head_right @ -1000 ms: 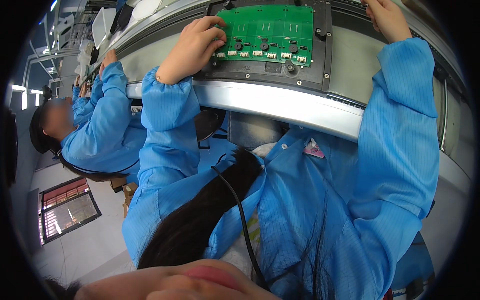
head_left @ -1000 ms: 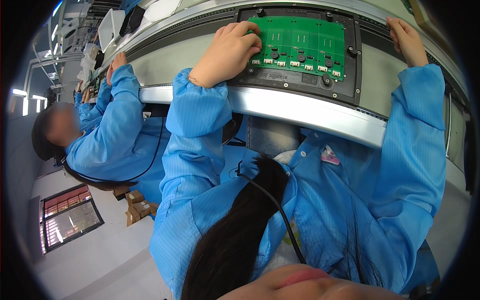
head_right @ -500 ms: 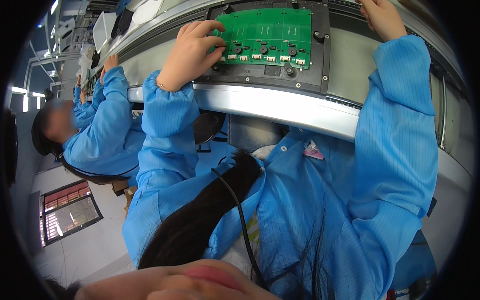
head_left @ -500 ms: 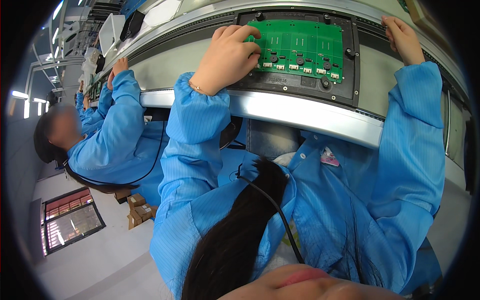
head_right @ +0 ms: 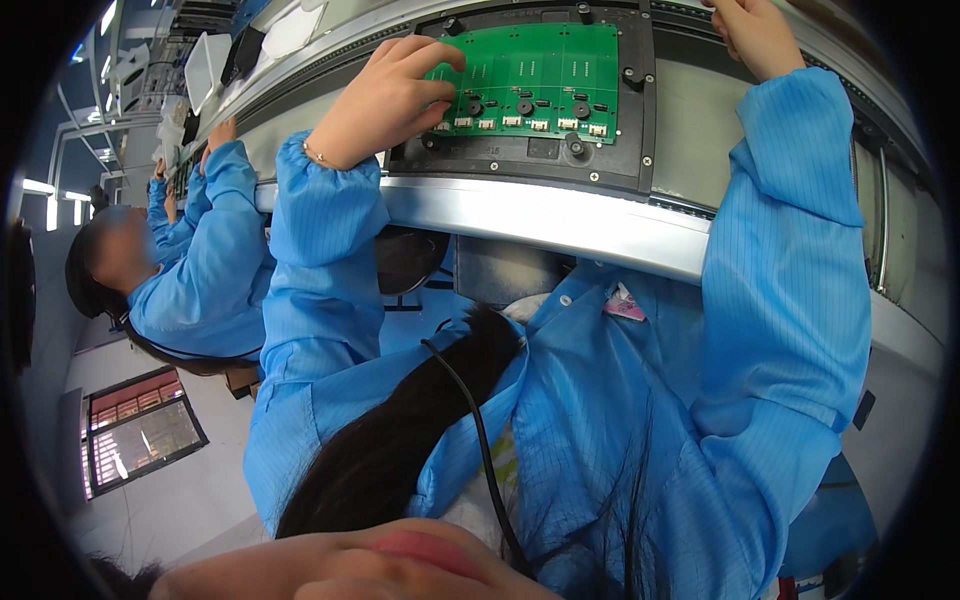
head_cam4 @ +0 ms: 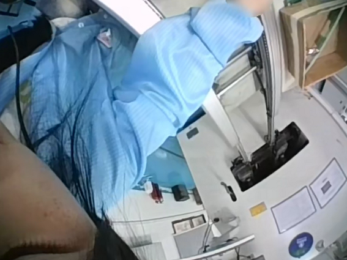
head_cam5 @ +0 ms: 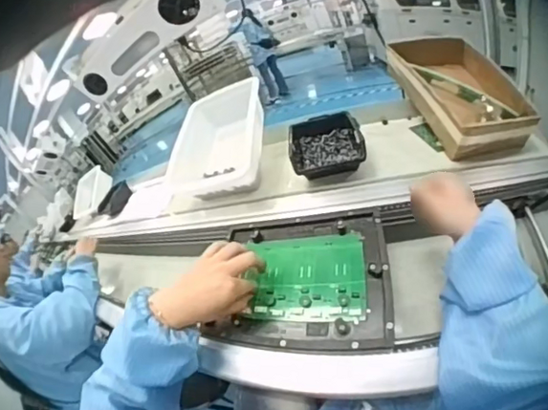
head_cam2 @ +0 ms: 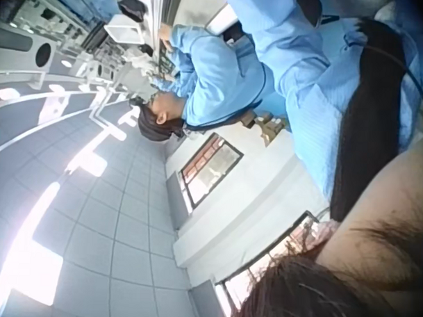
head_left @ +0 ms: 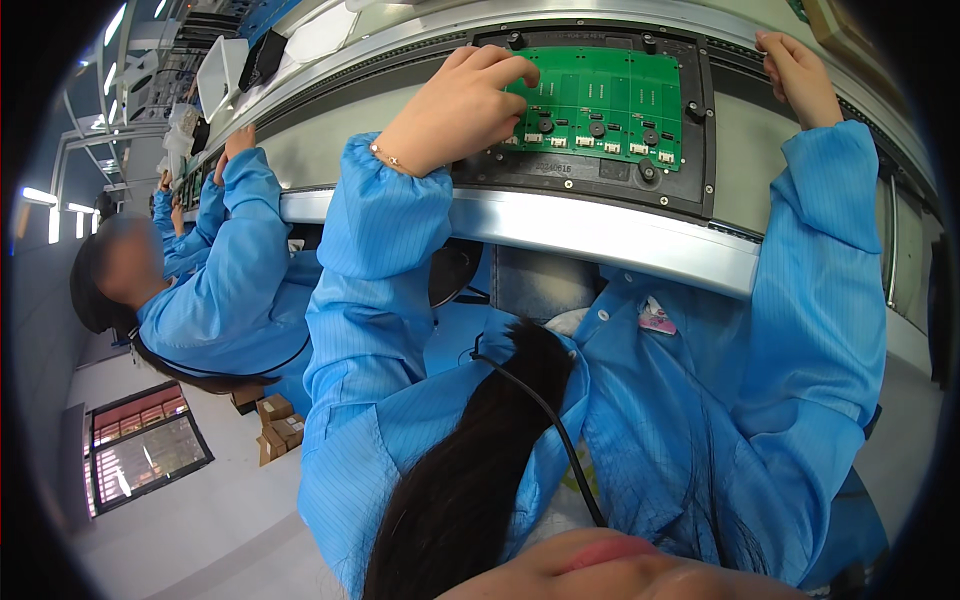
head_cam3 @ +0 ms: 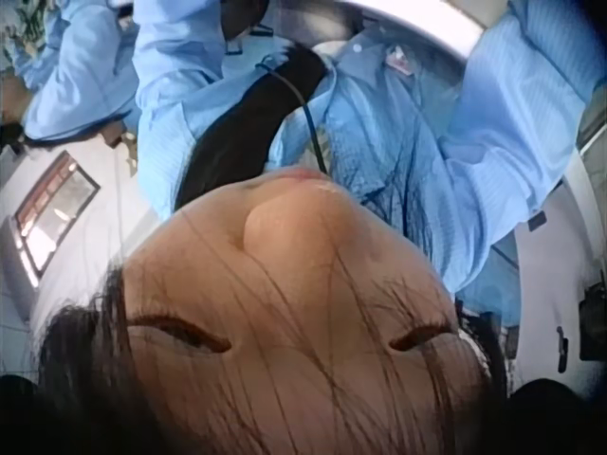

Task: Assembling electronic components onto green printed circuit boards at a manual assembly station.

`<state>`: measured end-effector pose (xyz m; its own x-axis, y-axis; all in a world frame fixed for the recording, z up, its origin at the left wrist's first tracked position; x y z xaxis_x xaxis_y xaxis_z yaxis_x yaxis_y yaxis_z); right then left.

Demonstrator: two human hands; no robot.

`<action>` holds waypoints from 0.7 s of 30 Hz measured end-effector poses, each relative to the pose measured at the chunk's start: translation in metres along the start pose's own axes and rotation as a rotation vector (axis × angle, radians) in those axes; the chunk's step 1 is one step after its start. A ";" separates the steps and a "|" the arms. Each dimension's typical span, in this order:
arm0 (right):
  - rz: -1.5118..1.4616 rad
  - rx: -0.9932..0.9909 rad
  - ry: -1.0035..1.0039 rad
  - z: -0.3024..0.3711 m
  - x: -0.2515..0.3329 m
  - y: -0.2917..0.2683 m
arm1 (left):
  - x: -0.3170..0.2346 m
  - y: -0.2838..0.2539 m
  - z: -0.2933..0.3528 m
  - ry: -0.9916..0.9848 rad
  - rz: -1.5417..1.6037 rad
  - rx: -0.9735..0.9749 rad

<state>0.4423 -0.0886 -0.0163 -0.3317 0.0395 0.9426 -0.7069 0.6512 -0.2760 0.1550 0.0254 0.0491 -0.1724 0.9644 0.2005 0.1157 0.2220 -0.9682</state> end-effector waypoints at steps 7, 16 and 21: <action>0.007 -0.023 -0.004 -0.002 -0.003 -0.002 | -0.012 0.003 -0.003 0.092 -0.071 0.064; -0.012 -0.038 -0.010 -0.001 0.003 -0.004 | -0.003 -0.001 0.006 -0.019 0.057 0.053; -0.023 -0.062 -0.006 -0.004 -0.006 -0.012 | 0.007 -0.007 0.020 -0.102 0.174 -0.006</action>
Point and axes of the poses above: each hand's wrist, its own z-axis away from the middle knuckle, its own y-axis out of the palm, x = y × z, the point moved 9 cm from there along -z, towards the middle knuckle, and after that the axes turned 15 degrees about -y, right-handed, at the moved point
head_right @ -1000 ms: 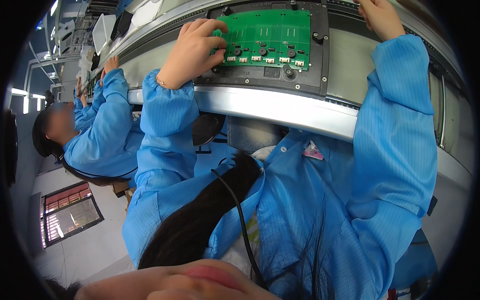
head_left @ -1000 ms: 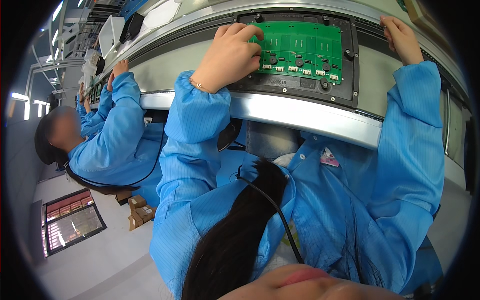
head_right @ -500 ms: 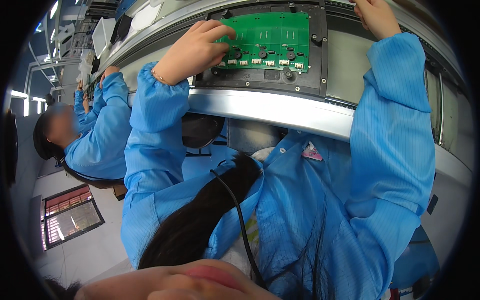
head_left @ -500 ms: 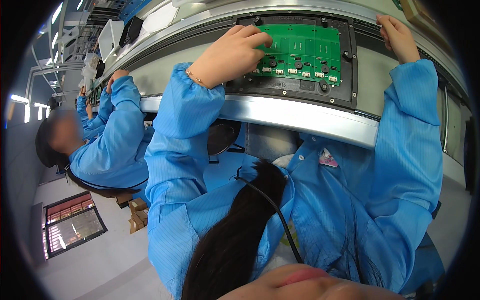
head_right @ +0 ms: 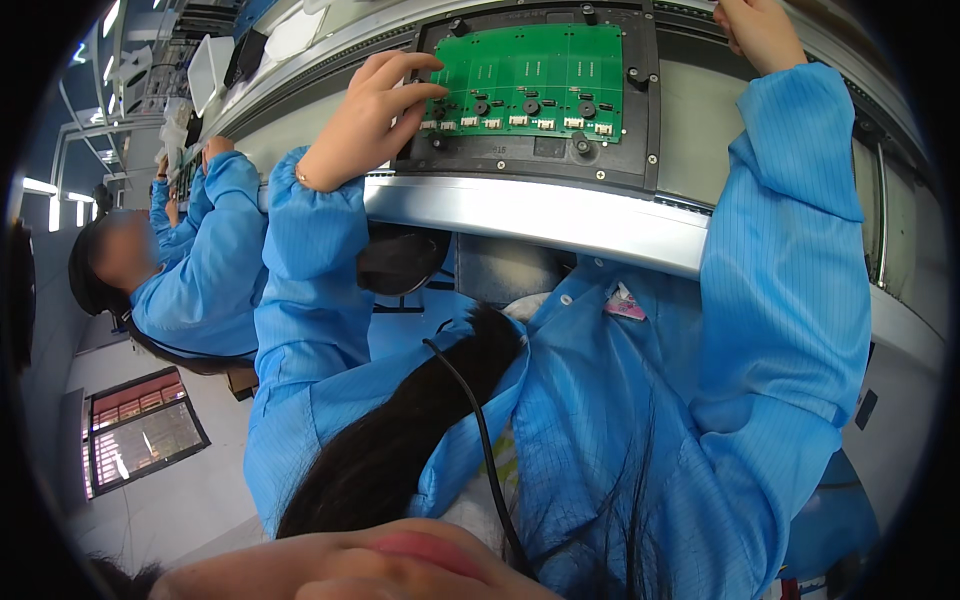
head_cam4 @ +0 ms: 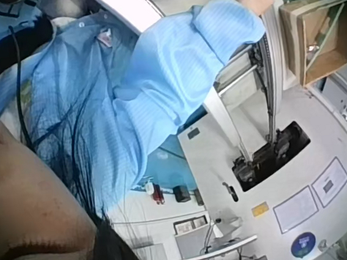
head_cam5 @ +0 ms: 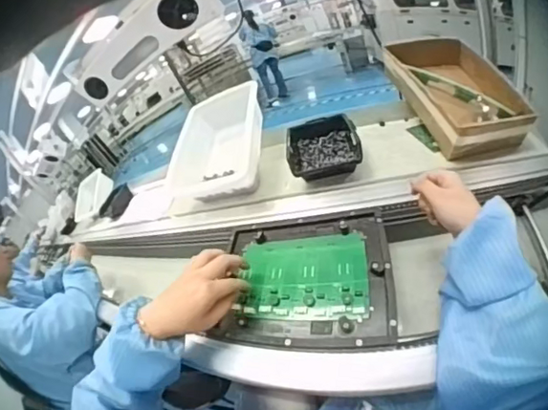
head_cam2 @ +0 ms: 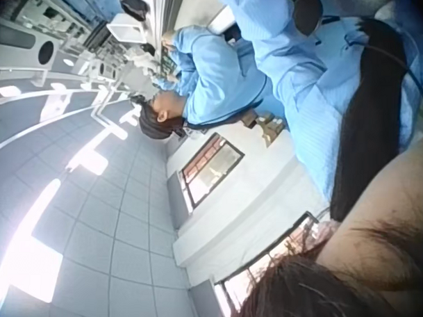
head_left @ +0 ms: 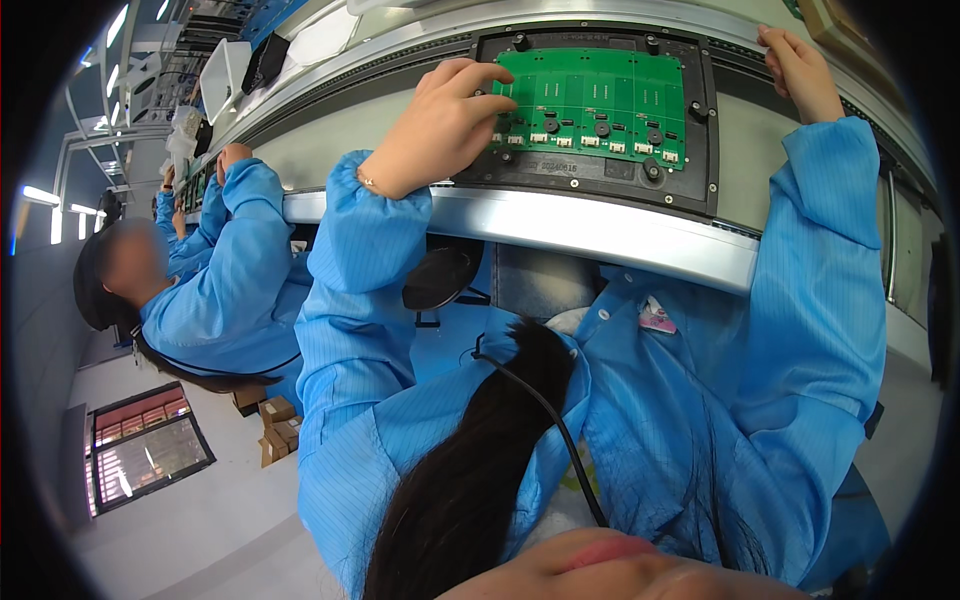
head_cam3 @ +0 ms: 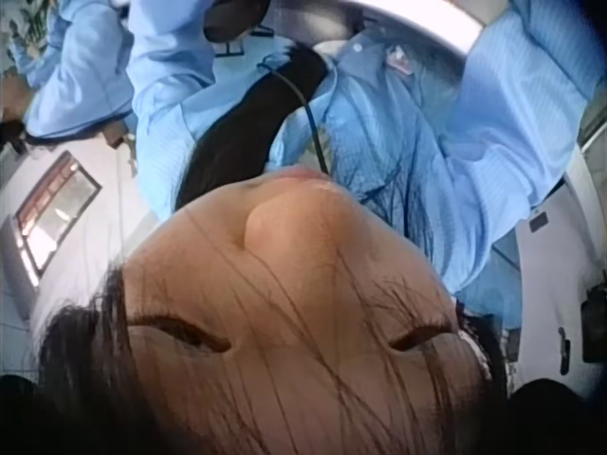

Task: Assembling electronic components onto green printed circuit boards at a manual assembly station.

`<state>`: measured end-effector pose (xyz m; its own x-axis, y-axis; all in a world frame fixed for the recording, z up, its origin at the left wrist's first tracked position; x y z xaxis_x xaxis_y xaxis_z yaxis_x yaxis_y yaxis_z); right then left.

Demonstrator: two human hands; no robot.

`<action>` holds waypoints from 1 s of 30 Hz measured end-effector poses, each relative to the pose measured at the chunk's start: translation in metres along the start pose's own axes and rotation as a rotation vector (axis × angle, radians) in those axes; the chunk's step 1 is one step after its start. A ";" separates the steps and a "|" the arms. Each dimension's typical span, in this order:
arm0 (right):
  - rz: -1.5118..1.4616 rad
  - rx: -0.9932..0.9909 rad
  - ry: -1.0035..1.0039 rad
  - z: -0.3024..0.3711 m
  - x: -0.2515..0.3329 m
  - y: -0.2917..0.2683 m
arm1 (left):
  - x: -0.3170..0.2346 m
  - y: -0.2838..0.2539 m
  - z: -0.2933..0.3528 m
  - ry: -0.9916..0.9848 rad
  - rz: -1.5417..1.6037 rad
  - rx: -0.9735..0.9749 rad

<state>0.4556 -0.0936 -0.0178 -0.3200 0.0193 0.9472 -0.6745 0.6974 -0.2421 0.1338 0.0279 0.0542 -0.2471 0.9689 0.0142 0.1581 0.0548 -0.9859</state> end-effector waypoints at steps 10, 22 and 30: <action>-0.018 0.001 0.003 0.001 -0.001 0.001 | -0.020 0.005 0.008 -0.097 -0.076 -0.051; 0.003 0.026 -0.025 -0.003 -0.003 -0.008 | 0.003 0.003 0.002 -0.281 0.116 -0.053; -0.010 0.027 -0.036 -0.002 -0.004 -0.007 | 0.017 0.002 -0.008 -0.256 0.027 -0.107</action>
<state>0.4636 -0.0971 -0.0195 -0.3366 -0.0130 0.9416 -0.6952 0.6779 -0.2391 0.1373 0.0463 0.0535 -0.4726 0.8786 -0.0682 0.2647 0.0677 -0.9620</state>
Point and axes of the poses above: each hand's wrist, its own z-axis away from the middle knuckle, its own y-axis out of the palm, x = y × z, the point moved 9 cm from there along -z, towards the middle knuckle, and after that the axes turned 15 degrees about -y, right-handed, at the moved point
